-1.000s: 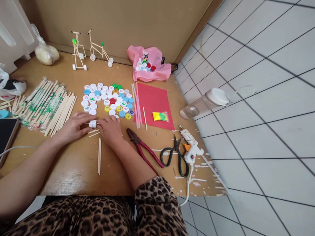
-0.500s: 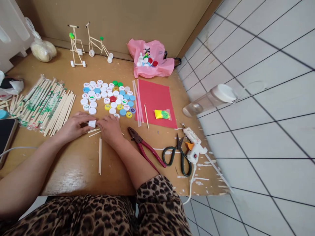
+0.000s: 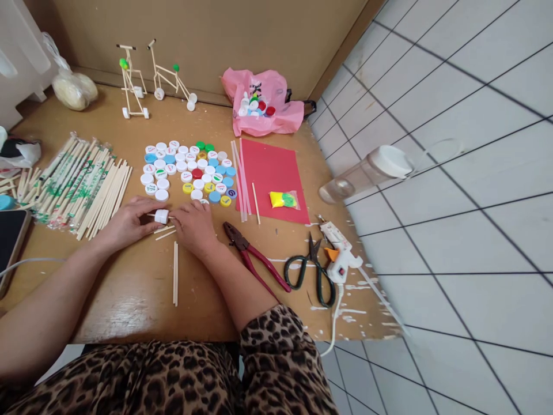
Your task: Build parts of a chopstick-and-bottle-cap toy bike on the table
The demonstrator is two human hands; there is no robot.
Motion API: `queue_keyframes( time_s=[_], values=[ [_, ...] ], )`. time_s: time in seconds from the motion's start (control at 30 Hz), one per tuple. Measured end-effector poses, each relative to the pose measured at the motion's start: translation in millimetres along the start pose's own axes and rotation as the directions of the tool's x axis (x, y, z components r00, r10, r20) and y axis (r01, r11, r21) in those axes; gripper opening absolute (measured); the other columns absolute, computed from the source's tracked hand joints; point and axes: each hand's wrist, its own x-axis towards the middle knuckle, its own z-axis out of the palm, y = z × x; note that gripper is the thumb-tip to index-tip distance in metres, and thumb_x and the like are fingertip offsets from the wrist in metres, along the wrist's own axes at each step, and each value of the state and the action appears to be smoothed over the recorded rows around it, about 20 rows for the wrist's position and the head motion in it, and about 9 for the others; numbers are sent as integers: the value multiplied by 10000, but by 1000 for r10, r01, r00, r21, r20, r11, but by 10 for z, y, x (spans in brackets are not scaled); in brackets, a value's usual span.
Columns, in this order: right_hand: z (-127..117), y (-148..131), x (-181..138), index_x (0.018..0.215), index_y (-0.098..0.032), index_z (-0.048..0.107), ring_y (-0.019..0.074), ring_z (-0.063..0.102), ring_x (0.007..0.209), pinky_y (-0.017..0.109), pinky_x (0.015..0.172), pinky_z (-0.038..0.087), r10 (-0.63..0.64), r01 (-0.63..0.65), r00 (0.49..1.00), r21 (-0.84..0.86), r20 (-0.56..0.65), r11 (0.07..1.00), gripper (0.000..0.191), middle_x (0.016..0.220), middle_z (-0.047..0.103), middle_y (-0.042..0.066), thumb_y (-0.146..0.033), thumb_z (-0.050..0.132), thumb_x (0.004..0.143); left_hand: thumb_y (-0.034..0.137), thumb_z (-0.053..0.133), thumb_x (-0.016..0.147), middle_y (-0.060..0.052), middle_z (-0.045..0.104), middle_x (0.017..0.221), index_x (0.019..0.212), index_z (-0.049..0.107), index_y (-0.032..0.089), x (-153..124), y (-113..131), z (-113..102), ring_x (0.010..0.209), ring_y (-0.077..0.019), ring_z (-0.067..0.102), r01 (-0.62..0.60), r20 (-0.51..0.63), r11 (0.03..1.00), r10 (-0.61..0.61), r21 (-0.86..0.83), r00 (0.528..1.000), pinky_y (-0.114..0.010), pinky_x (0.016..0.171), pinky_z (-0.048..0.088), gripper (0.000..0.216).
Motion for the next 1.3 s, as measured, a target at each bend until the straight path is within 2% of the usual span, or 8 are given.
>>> queue_keyframes(
  time_s=[0.23,0.47,0.63,0.77,0.87,1.0,1.13,1.3],
  values=[
    [-115,92,-43,1005,-223,723,252,534,982,374,819,332,54,-51,996,47,-71,998,224,977,710,79,-266,526,906,261,653,749,-89,714,1142,1126,687,218,-89,-1,-205,1075,-271,607,38,-2,999,-38,34,999,-455,967,458,381],
    [-236,146,-102,915,-221,728,239,560,941,360,809,355,83,-79,986,32,-144,996,215,958,717,69,-236,514,909,279,610,774,-87,738,936,940,737,211,-116,39,-340,880,-244,643,109,-74,987,-101,116,992,-389,840,502,220],
    [-273,106,-116,891,-209,730,239,562,933,355,792,357,21,-22,998,-10,-66,1000,199,924,717,75,-239,533,901,294,591,757,-63,726,815,797,735,204,-140,116,-403,716,-196,621,198,-106,969,-183,149,977,-324,713,498,175],
    [-269,39,-125,903,-204,729,245,555,958,369,817,354,-24,25,1000,-38,16,999,199,919,713,81,-234,531,904,252,592,714,-40,726,759,706,720,199,-187,153,-467,638,-163,605,295,-23,945,-295,143,955,-282,646,474,138],
    [-257,-24,-136,949,-194,724,257,542,993,394,856,347,-26,33,996,-71,90,997,206,981,709,95,-230,526,906,245,585,699,-21,719,711,698,714,202,-207,143,-465,626,-155,607,312,46,940,-320,137,946,-265,616,454,137],
    [-245,-84,-152,1034,-188,710,267,523,1019,405,869,342,-27,44,989,-115,144,992,245,1037,696,113,-218,500,912,255,570,698,0,688,640,691,700,205,-203,161,-400,594,-155,596,270,149,945,-299,187,943,-261,589,431,140],
    [-226,-116,-159,1091,-201,693,265,516,1016,395,853,347,-31,57,986,-156,162,986,265,1038,688,111,-217,507,904,244,539,718,-23,696,702,733,700,197,-195,251,-326,624,-177,603,215,209,932,-281,291,937,-275,611,428,168],
    [-212,-149,-156,1005,-193,714,253,524,979,374,817,358,-49,85,983,-199,179,976,233,967,679,101,-218,508,899,226,516,744,-43,708,753,756,698,208,-185,330,-267,668,-202,612,163,250,900,-280,404,927,-285,629,420,184]
  ],
)
